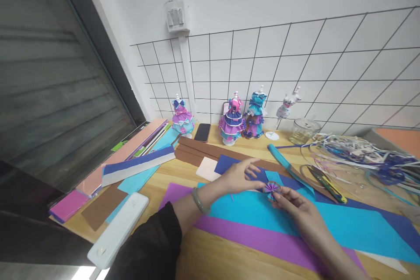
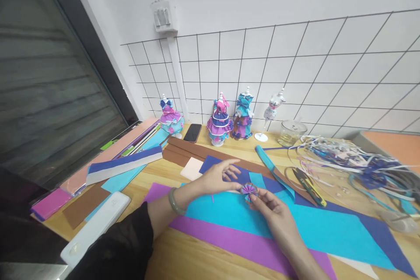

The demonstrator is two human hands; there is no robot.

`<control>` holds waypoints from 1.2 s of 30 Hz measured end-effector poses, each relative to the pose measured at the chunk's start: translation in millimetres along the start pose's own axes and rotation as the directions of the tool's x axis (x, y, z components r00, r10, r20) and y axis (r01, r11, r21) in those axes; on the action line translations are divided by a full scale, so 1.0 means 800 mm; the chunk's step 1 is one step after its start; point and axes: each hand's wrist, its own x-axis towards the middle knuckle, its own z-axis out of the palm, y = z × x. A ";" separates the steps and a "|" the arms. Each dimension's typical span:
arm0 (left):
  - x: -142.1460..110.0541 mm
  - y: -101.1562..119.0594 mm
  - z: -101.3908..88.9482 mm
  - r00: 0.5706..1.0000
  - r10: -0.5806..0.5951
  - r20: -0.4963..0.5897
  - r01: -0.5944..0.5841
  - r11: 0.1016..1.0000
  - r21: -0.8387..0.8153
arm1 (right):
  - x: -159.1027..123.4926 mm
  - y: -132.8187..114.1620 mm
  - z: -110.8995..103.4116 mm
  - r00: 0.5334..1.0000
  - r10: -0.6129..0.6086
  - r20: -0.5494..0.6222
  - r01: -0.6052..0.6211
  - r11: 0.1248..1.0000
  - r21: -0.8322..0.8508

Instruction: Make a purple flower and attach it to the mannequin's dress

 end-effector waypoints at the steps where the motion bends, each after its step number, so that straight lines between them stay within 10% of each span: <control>1: 0.008 -0.001 -0.009 0.998 -0.001 -0.066 -0.002 0.999 -0.042 | 0.001 -0.001 -0.002 1.000 -0.004 0.017 0.005 1.000 -0.021; 8: 0.071 -0.009 -0.065 0.864 -0.237 -0.444 -0.006 0.877 -0.480 | 0.012 -0.011 -0.010 0.986 -0.002 0.168 0.019 0.995 -0.097; 25: 0.096 -0.035 -0.095 0.735 -0.413 -0.538 -0.137 0.687 -0.714 | 0.144 -0.082 0.035 0.982 -0.120 0.145 0.117 0.993 0.028; 36: 0.095 -0.052 -0.088 0.881 -0.449 -0.149 0.018 0.348 -0.937 | 0.185 -0.077 0.098 0.974 -0.175 0.146 0.157 0.979 0.129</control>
